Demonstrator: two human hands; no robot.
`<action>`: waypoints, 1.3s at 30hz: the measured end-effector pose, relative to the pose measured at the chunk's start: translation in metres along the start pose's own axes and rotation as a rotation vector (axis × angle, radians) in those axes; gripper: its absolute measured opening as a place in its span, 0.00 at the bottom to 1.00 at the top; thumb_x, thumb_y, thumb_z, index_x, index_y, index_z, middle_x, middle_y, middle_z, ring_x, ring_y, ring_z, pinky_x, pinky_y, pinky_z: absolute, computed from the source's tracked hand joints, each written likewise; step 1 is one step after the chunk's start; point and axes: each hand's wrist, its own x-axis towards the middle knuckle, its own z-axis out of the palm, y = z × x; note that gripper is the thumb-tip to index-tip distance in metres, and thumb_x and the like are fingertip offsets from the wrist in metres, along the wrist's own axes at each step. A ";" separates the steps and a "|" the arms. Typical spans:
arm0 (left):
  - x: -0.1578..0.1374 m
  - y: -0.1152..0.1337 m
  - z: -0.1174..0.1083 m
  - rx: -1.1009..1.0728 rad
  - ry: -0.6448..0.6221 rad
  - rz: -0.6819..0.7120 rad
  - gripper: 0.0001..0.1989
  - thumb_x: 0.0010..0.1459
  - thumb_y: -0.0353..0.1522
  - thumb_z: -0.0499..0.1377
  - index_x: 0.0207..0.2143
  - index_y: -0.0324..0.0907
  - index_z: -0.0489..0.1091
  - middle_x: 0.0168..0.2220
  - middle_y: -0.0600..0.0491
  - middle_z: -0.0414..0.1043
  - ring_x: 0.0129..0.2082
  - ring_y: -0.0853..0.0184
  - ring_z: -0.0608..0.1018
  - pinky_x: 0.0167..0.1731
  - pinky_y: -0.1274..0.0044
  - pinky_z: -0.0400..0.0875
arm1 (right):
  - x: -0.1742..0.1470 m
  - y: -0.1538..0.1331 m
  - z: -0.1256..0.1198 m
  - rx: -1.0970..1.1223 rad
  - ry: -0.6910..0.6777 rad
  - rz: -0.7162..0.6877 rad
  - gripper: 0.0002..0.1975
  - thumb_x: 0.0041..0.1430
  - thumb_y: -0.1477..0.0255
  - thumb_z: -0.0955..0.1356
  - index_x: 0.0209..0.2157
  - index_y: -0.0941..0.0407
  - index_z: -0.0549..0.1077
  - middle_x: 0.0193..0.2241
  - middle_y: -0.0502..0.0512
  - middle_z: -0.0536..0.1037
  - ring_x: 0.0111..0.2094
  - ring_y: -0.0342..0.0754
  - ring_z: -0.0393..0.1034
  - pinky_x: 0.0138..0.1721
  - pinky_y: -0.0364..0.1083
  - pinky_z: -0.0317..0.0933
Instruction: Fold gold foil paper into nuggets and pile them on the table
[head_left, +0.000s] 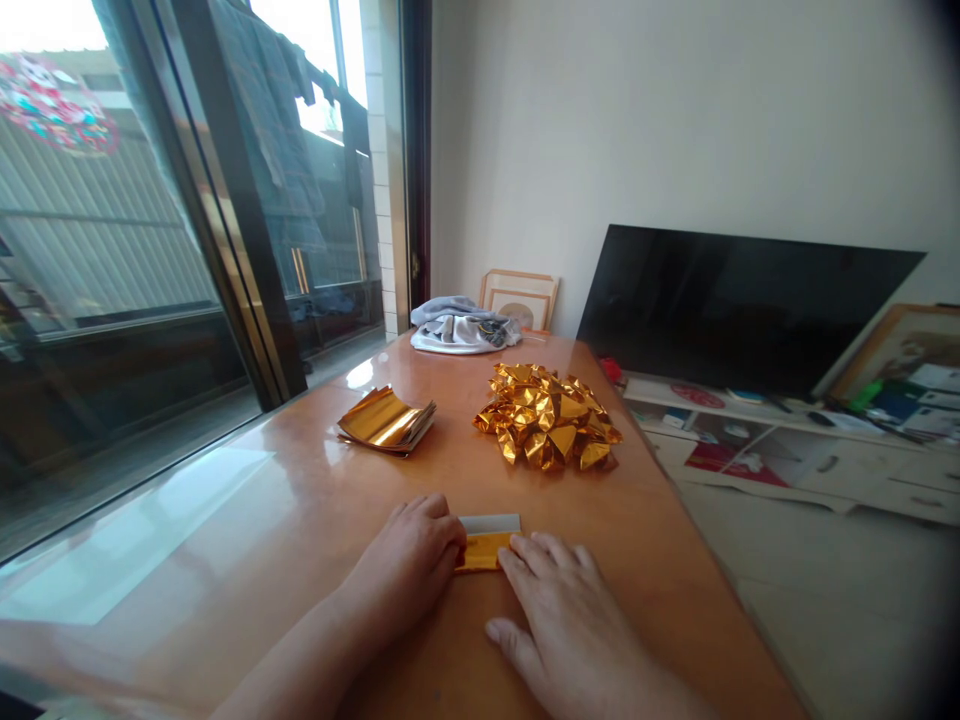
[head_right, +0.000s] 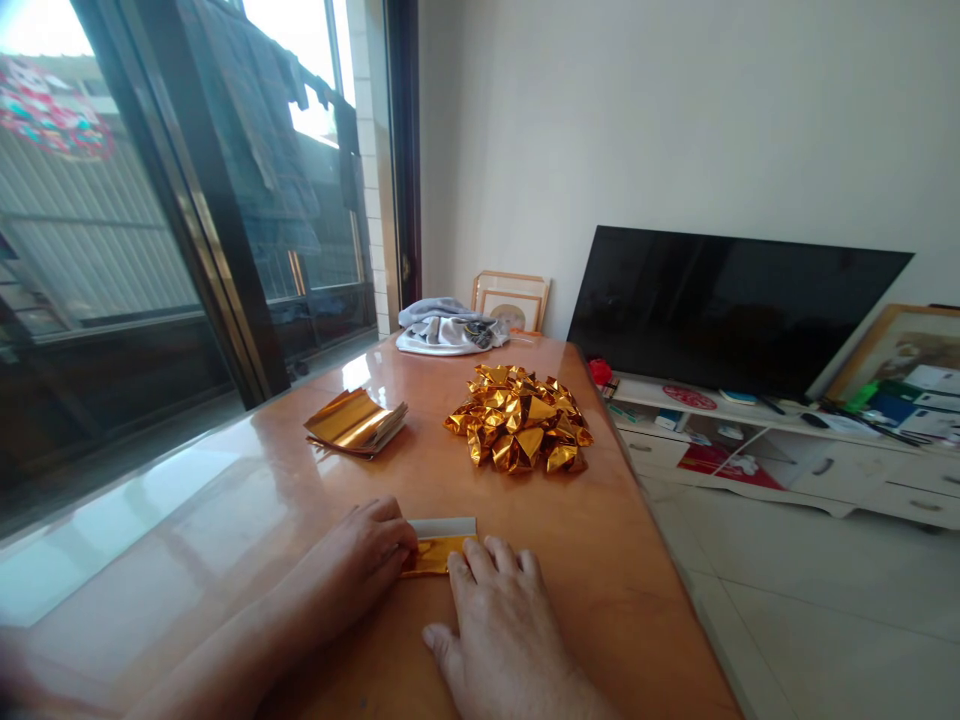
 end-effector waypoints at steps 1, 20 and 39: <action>0.000 -0.001 0.001 0.003 -0.001 -0.002 0.11 0.63 0.29 0.53 0.35 0.45 0.76 0.38 0.50 0.71 0.42 0.62 0.73 0.42 0.72 0.65 | 0.000 0.000 -0.001 0.000 -0.006 0.002 0.31 0.64 0.55 0.65 0.64 0.53 0.67 0.65 0.58 0.66 0.64 0.64 0.56 0.65 0.63 0.46; 0.003 0.003 0.006 -0.012 -0.060 0.176 0.12 0.65 0.28 0.51 0.36 0.45 0.75 0.39 0.50 0.72 0.40 0.63 0.73 0.42 0.73 0.66 | 0.000 0.000 -0.008 0.019 -0.025 0.005 0.29 0.64 0.56 0.66 0.63 0.52 0.68 0.64 0.58 0.67 0.63 0.63 0.58 0.65 0.62 0.46; 0.001 0.004 0.004 0.039 -0.030 0.137 0.12 0.60 0.27 0.53 0.36 0.47 0.76 0.38 0.51 0.74 0.38 0.63 0.75 0.42 0.70 0.63 | -0.001 0.001 -0.014 -0.014 -0.096 0.022 0.32 0.65 0.53 0.64 0.66 0.51 0.63 0.67 0.56 0.63 0.67 0.62 0.53 0.67 0.62 0.42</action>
